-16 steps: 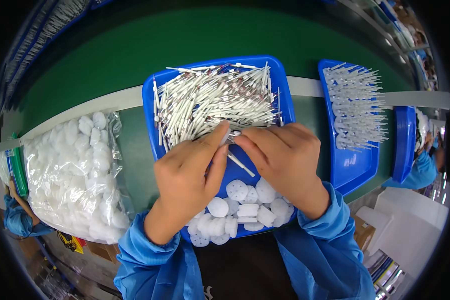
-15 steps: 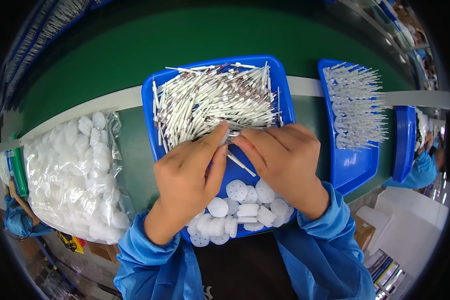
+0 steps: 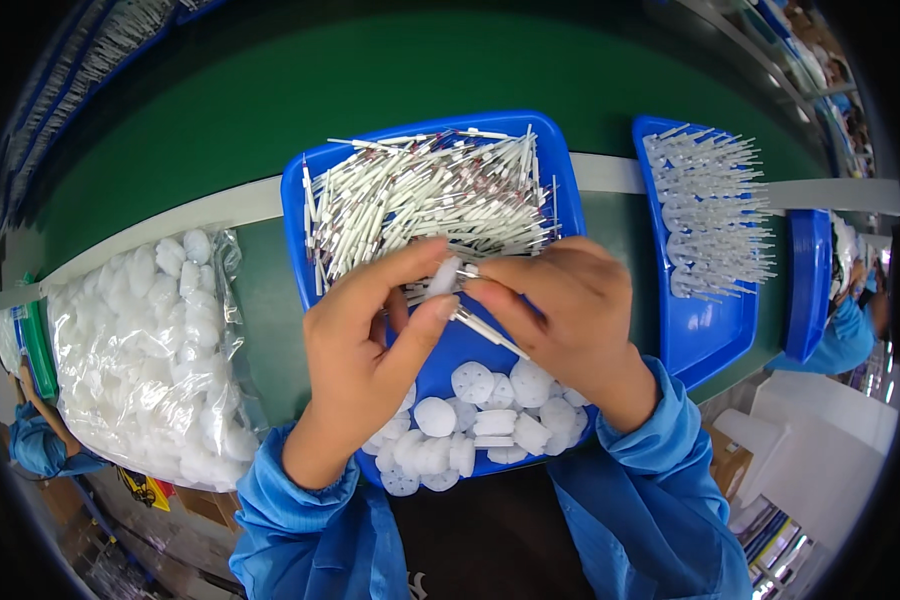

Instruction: The person inserts white plastic sticks into the holes of white circular plastic bases. They pick up a base and a stick, align them, and push the stick into the base. The completed units are placed into a blue tray to the right.

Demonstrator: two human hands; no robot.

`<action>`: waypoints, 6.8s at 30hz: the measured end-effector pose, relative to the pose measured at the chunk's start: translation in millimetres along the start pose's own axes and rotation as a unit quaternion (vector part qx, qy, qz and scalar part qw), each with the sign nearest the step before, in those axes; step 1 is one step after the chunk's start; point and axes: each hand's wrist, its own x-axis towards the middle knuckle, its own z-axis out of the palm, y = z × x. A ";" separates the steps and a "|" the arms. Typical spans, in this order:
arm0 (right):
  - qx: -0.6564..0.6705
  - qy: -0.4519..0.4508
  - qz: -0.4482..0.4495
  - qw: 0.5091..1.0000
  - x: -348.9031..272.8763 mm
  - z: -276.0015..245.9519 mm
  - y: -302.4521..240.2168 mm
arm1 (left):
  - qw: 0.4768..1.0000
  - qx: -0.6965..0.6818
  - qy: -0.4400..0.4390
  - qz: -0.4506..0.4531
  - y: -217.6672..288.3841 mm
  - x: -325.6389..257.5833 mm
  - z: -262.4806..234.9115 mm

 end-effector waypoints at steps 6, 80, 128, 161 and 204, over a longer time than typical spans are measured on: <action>0.228 -0.014 0.106 0.968 4.6 -11.4 7.4 | 0.995 0.060 -0.028 0.080 1.5 2.4 -7.4; 0.186 -0.036 0.142 0.972 -1.6 -6.6 -10.5 | 0.982 -0.190 0.018 -0.009 -10.6 -0.1 -10.1; 0.130 -0.055 0.129 0.981 -3.5 -7.2 -16.9 | 0.993 -0.108 0.049 0.015 -6.0 0.0 -5.4; -0.066 0.023 -0.010 0.998 -3.0 6.0 -9.1 | 0.995 0.083 0.014 0.060 -4.4 -6.6 -4.7; 0.464 -0.074 0.204 0.859 -8.2 -2.8 -4.3 | 0.966 0.115 0.014 0.233 1.0 2.4 -3.9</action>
